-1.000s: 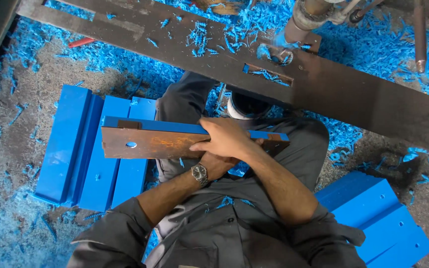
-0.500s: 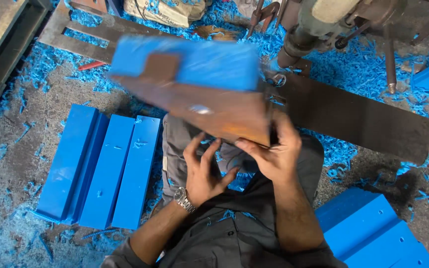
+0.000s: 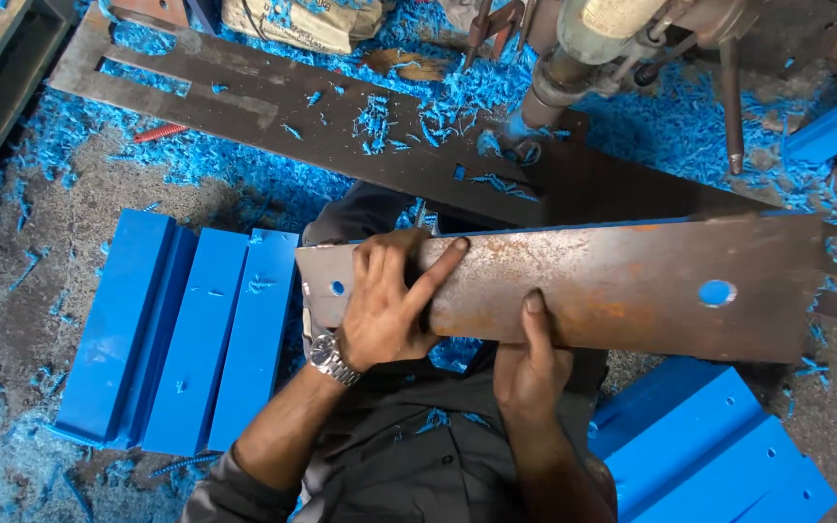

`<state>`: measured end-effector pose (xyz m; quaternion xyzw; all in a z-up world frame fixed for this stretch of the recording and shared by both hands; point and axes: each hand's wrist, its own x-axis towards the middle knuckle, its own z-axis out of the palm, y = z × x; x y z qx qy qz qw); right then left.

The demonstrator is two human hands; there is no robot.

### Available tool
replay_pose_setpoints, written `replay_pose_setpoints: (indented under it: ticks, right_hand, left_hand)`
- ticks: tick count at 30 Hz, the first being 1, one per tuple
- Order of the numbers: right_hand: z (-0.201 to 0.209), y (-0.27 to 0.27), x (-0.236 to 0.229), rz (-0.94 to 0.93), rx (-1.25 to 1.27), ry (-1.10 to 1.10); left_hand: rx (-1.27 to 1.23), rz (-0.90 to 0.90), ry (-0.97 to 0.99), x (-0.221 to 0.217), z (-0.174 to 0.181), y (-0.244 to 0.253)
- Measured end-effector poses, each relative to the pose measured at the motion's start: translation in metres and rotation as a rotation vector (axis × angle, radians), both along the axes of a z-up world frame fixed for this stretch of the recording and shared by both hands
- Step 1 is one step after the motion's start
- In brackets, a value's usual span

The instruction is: The person sits at a pillar drill press and drills holes in a rusty flat metal plate resting on the machine's dark metal worktable. They hold the plate steady with one hand, pull the drill lever down with the other, then reposition the plate to drill additional holes, brushing away blue plastic shavings between holes.

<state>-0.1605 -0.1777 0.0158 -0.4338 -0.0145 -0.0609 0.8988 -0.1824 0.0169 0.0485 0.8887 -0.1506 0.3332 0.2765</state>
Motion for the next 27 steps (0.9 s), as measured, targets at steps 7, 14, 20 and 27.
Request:
replay_pose_setpoints:
  ticks: [7, 14, 20, 27]
  right_hand:
    - [-0.07, 0.009, 0.014, 0.224, 0.138, 0.495]
    - [-0.091, 0.043, 0.031, 0.441, 0.027, 0.65]
    - [-0.117, 0.069, 0.039, 0.51, -0.013, 0.672]
    - [-0.113, 0.068, 0.053, 0.563, -0.062, 0.711]
  left_hand:
    - [0.156, -0.012, 0.307, -0.006, -0.007, 0.021]
    - [0.134, 0.11, 0.479, -0.015, -0.024, 0.047]
    - [0.162, 0.243, 0.566, -0.018, -0.032, 0.062]
    - [0.152, 0.278, 0.6, -0.011, -0.031, 0.059]
